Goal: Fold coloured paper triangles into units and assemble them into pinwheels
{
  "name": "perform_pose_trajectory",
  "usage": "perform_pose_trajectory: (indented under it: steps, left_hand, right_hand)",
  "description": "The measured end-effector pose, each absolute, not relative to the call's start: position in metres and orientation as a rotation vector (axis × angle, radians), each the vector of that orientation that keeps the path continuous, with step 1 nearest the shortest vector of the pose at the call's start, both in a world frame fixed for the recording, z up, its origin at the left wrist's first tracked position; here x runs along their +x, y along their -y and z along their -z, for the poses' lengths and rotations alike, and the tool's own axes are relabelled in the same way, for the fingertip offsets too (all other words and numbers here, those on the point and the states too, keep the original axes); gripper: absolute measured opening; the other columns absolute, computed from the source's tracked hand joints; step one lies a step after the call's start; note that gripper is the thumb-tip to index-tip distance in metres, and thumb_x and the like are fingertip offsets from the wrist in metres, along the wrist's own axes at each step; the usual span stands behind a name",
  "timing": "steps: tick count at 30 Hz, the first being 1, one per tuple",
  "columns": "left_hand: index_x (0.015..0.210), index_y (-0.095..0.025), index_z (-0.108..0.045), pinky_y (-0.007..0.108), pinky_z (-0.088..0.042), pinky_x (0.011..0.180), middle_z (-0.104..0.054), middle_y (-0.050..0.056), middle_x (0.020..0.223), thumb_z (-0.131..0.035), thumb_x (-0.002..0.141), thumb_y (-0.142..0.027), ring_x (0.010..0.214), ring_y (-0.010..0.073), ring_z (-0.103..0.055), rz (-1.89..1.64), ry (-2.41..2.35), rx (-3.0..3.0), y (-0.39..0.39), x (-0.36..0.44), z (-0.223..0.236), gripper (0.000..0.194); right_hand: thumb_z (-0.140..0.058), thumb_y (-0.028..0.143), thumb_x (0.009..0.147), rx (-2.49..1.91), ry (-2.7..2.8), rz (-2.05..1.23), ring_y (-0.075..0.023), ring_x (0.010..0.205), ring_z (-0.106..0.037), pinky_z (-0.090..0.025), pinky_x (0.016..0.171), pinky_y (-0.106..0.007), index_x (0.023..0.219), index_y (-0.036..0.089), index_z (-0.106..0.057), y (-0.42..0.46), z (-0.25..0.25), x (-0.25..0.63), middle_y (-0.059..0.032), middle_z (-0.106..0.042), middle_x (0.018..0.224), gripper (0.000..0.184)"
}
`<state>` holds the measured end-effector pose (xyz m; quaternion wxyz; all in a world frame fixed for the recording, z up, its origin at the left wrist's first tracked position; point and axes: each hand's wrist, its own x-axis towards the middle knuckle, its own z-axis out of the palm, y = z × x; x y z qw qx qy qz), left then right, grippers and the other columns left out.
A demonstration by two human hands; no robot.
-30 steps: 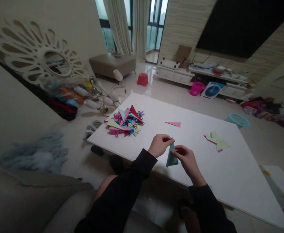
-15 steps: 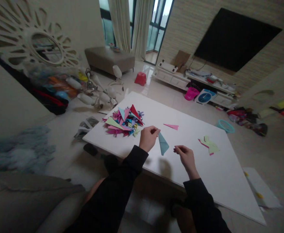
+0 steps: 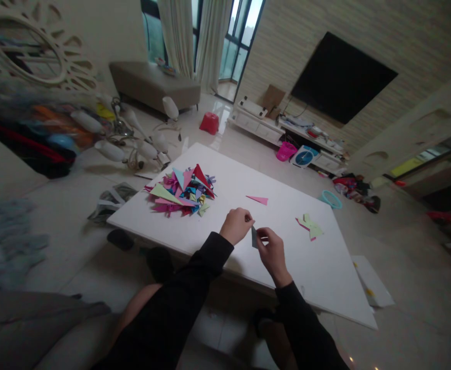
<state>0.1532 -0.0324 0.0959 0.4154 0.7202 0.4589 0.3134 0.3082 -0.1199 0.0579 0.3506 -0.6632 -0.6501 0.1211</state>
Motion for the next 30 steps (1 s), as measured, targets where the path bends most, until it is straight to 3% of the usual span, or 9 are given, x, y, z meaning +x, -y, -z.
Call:
perform_pose_trajectory:
  steps: [6, 10, 12, 14, 19, 27, 30]
  left_hand:
    - [0.073, -0.016, -0.077, 0.028, -0.05, 0.076, -0.071, 0.004, 0.065, -0.068, 0.085, -0.023, 0.068, 0.0169, -0.066, -0.641, -1.062, 1.889, 0.025, 0.146, -0.092, 0.016]
    - [0.07, -0.016, -0.075, 0.027, -0.051, 0.076, -0.072, 0.006, 0.066, -0.067, 0.085, -0.025, 0.07, 0.017, -0.068, -0.674, -1.208, 1.777, 0.025, 0.15, -0.09, 0.019]
    - [0.067, -0.016, -0.074, 0.026, -0.052, 0.073, -0.072, 0.006, 0.064, -0.067, 0.085, -0.025, 0.066, 0.016, -0.069, -0.65, -1.217, 1.696, 0.026, 0.153, -0.09, 0.021]
    - [0.066, -0.015, -0.072, 0.025, -0.052, 0.069, -0.072, 0.006, 0.063, -0.065, 0.086, -0.025, 0.061, 0.0147, -0.068, -0.614, -1.195, 1.588, 0.027, 0.153, -0.091, 0.023]
    - [0.066, -0.012, -0.071, 0.022, -0.053, 0.063, -0.073, 0.008, 0.066, -0.063, 0.087, -0.027, 0.057, 0.0127, -0.068, -0.608, -1.177, 1.418, 0.024, 0.15, -0.094, 0.027]
    - [0.063, -0.013, -0.067, 0.023, -0.054, 0.06, -0.072, 0.009, 0.064, -0.06, 0.078, -0.02, 0.056, 0.0145, -0.068, -0.49, -1.196, 1.357, 0.018, 0.146, -0.091, 0.018]
    - [0.062, -0.016, -0.068, 0.025, -0.053, 0.064, -0.071, 0.007, 0.061, -0.061, 0.076, -0.022, 0.061, 0.0167, -0.069, -0.485, -1.266, 1.481, 0.027, 0.145, -0.097, 0.017]
  right_hand:
    - [-0.058, 0.026, 0.088, -1.777, 1.718, -0.56, -0.0184, 0.07, -0.065, -0.051, 0.066, -0.032, 0.092, 0.02, -0.07, 0.109, -0.084, 0.349, -0.0041, -0.072, 0.083, 0.014]
    - [-0.064, 0.028, 0.089, -1.697, 1.902, -0.192, -0.0234, 0.089, -0.065, -0.051, 0.08, -0.038, 0.096, 0.02, -0.068, 0.109, -0.095, 0.353, -0.0073, -0.07, 0.095, 0.011]
    - [-0.07, 0.03, 0.087, -1.642, 1.994, -0.034, -0.0257, 0.096, -0.062, -0.051, 0.084, -0.04, 0.103, 0.021, -0.065, 0.109, -0.093, 0.344, -0.009, -0.069, 0.102, 0.019]
    - [-0.073, 0.029, 0.086, -1.627, 2.077, 0.059, -0.0268, 0.097, -0.061, -0.051, 0.083, -0.04, 0.107, 0.021, -0.064, 0.108, -0.086, 0.333, -0.0097, -0.068, 0.104, 0.024]
    - [-0.062, 0.017, 0.092, -1.619, 2.108, 0.243, -0.024, 0.089, -0.061, -0.05, 0.076, -0.035, 0.096, 0.022, -0.066, 0.091, -0.064, 0.316, -0.0067, -0.069, 0.092, 0.007]
    - [-0.05, 0.012, 0.096, -1.39, 2.23, 0.396, -0.0211, 0.096, -0.064, -0.051, 0.082, -0.032, 0.098, 0.021, -0.067, 0.054, -0.058, 0.345, -0.0081, -0.072, 0.099, 0.019]
    - [-0.046, 0.013, 0.097, -1.592, 2.251, 0.388, -0.0203, 0.094, -0.066, -0.049, 0.081, -0.03, 0.101, 0.019, -0.066, 0.022, -0.053, 0.374, -0.0091, -0.072, 0.103, 0.022]
